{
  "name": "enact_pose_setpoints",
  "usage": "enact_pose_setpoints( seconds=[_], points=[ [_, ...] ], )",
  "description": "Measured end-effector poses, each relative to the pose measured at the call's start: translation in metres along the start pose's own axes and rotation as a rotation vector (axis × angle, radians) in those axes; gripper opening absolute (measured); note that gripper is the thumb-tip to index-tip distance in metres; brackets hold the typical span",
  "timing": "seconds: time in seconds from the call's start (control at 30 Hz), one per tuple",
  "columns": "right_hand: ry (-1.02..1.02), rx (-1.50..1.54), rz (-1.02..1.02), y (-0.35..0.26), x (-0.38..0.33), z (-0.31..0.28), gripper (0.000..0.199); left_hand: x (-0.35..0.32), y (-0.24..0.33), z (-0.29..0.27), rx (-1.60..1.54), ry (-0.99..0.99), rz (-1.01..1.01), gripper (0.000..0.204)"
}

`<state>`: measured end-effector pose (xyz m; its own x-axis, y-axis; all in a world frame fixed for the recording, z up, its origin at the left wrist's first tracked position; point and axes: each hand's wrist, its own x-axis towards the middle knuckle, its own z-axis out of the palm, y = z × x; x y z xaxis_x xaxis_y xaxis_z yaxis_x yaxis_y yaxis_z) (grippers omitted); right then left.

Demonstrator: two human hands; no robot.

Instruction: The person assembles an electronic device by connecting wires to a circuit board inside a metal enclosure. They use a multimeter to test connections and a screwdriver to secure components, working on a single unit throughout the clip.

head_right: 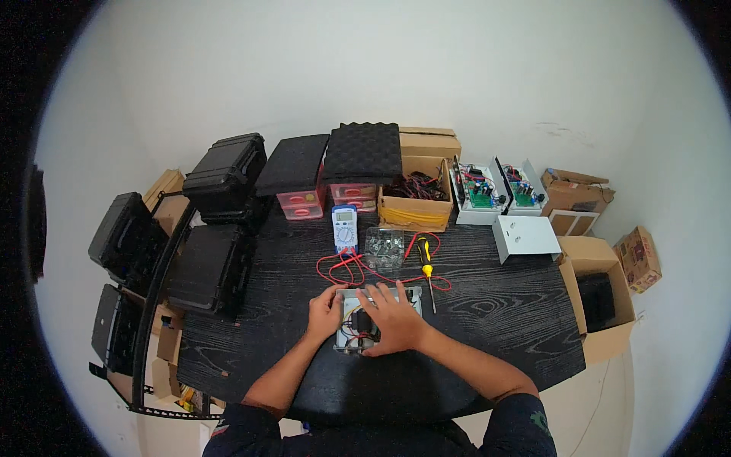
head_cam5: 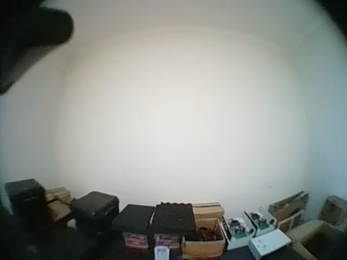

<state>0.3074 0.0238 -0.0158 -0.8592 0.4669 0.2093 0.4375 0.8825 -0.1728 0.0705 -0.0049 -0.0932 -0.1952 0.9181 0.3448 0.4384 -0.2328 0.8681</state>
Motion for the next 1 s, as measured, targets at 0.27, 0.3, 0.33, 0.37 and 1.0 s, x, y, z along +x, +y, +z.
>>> enact_pose_setpoints(
  seconds=[0.27, 0.3, 0.33, 0.37, 1.0],
  points=[
    [0.057, 0.026, 0.005, -0.006, 0.009, 0.006, 0.127, 0.000, 0.002, -0.002, -0.045, 0.072, -0.003, 0.027],
    [0.043, 0.036, 0.009, -0.006, 0.008, 0.006, 0.127, 0.000, -0.002, 0.000, -0.064, 0.085, 0.009, 0.028],
    [0.028, 0.045, 0.014, -0.006, 0.009, 0.006, 0.127, -0.001, -0.004, 0.001, -0.084, 0.099, 0.022, 0.028],
    [0.013, 0.055, 0.018, -0.007, 0.009, 0.006, 0.127, -0.003, -0.007, 0.001, -0.085, 0.092, 0.003, 0.029],
    [0.417, 0.138, 0.297, 0.127, 0.059, -0.003, 0.032, 0.014, 0.081, -0.018, 0.616, -0.538, 0.315, 0.118]
  ],
)
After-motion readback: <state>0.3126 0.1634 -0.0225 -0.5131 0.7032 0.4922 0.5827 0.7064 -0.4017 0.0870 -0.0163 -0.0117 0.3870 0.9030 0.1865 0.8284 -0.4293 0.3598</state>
